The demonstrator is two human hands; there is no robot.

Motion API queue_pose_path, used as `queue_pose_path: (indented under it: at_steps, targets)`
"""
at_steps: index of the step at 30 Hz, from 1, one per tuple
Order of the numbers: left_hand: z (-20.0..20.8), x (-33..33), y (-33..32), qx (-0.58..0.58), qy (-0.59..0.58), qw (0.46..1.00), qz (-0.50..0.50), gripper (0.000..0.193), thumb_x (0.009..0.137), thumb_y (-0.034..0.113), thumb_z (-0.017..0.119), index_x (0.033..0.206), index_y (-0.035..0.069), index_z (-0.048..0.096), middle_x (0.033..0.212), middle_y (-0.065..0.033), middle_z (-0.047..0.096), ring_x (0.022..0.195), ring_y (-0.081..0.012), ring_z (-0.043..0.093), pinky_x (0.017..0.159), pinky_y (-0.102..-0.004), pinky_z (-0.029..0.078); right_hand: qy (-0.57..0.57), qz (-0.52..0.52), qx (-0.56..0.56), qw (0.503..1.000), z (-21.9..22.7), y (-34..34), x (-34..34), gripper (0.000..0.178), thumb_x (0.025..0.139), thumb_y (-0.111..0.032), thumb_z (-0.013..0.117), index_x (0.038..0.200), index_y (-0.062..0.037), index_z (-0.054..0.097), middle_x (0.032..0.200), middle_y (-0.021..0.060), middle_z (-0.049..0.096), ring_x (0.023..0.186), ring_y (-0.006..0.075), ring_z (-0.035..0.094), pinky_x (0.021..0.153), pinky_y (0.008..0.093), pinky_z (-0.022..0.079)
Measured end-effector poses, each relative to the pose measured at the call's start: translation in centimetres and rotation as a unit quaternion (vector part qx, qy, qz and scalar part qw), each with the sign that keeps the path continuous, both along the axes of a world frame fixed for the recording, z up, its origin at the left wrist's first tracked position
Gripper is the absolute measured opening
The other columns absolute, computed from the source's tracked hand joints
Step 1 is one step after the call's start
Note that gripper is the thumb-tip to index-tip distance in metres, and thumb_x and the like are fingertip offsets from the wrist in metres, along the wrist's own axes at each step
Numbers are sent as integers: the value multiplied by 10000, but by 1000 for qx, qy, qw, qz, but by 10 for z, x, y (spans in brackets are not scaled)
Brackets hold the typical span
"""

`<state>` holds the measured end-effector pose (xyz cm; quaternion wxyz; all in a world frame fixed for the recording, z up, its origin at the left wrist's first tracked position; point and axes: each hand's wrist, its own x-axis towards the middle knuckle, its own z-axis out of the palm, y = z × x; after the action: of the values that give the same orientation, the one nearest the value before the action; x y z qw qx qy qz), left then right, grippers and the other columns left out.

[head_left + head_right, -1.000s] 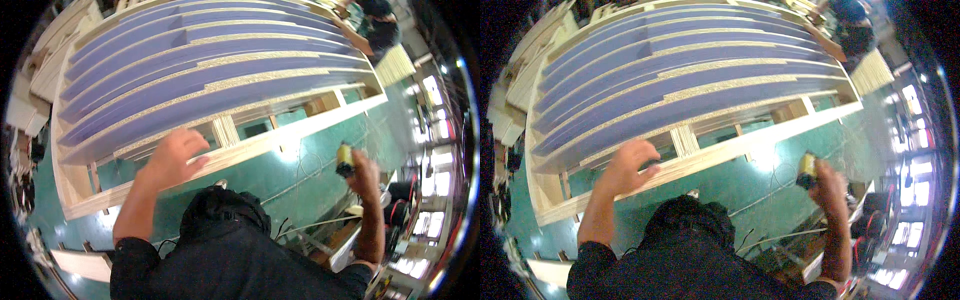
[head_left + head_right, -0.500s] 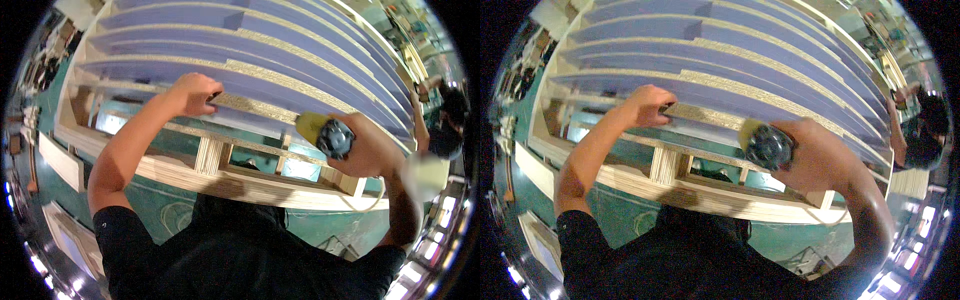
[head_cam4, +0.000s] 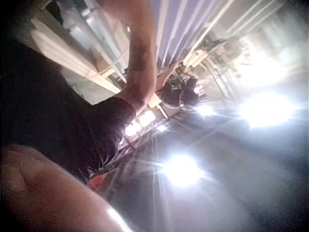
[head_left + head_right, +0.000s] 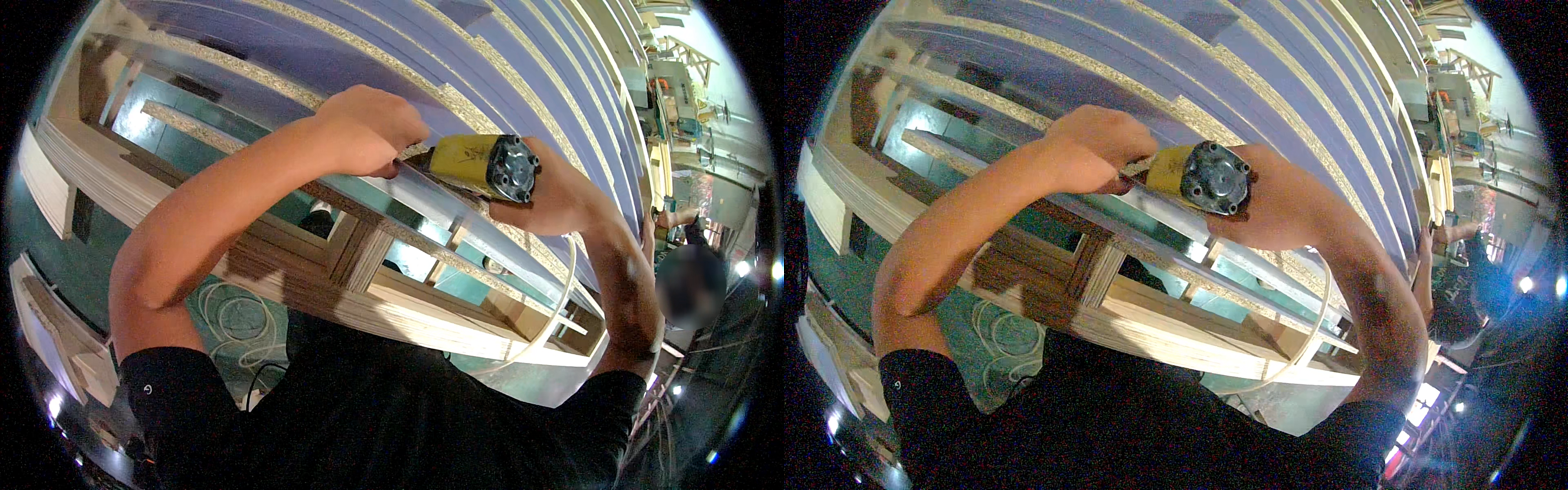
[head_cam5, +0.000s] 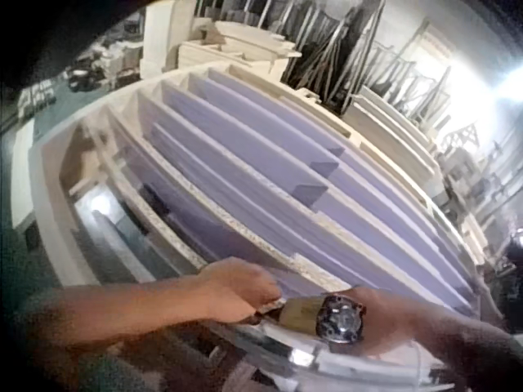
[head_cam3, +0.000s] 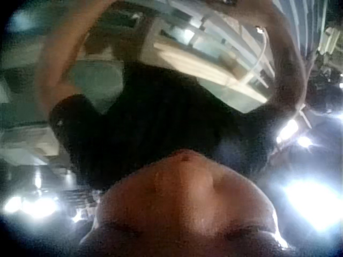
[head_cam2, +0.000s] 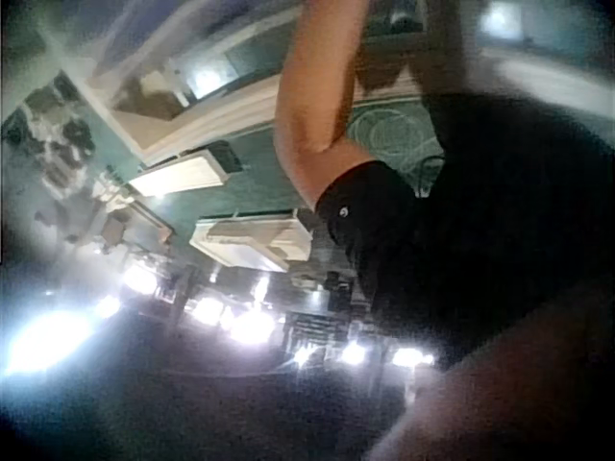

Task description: The person assembles a wooden furniture frame by attaching thin wooden slats to a larger structure. They use a yellow pneumatic nail gun to secure the slats in place, repeatedly picking up pieces and fastening them to the frame.

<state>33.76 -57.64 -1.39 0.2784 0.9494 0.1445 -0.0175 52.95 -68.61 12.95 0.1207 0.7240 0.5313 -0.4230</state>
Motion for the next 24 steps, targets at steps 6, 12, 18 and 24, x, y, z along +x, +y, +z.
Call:
queue_pose_path:
  at_steps: [6, 12, 18, 24]
  targets:
    - [-3, -4, 1, 10, -13, 1000, 2, 293, 692, 193, 799, 955, 123, 691, 971, -127, 698, 950, -373, 686, 788, -484, 565, 23, 40, 46, 998, -12, -3, 9, 620, 753, -194, 824, 1262, 14, 535, 1084, 168, 685, 1014, 243, 671, 906, 359, 529]
    - [-8, -3, 1, 23, -27, 999, -6, 301, 694, 210, 810, 951, 111, 687, 961, -134, 694, 943, -374, 684, 788, -489, 564, 119, -10, 61, 991, -23, -11, 18, 546, 755, -170, 790, 1229, 11, 588, 1087, 165, 697, 988, 233, 683, 877, 357, 548]
    - [-8, -1, 2, 16, -20, 1000, -11, 317, 688, 217, 818, 951, 107, 680, 931, -134, 681, 933, -372, 681, 777, -490, 562, 124, -25, 74, 989, -34, -19, 25, 549, 764, -200, 809, 1222, 1, 582, 1070, 144, 703, 937, 216, 689, 850, 343, 554]
    - [-8, -3, 3, 25, -33, 999, -12, 313, 687, 212, 814, 947, 99, 681, 938, -147, 684, 936, -378, 680, 778, -493, 560, 121, -28, 47, 991, -32, -19, 25, 561, 767, -211, 803, 1232, 4, 574, 1070, 143, 703, 944, 214, 681, 870, 349, 549]
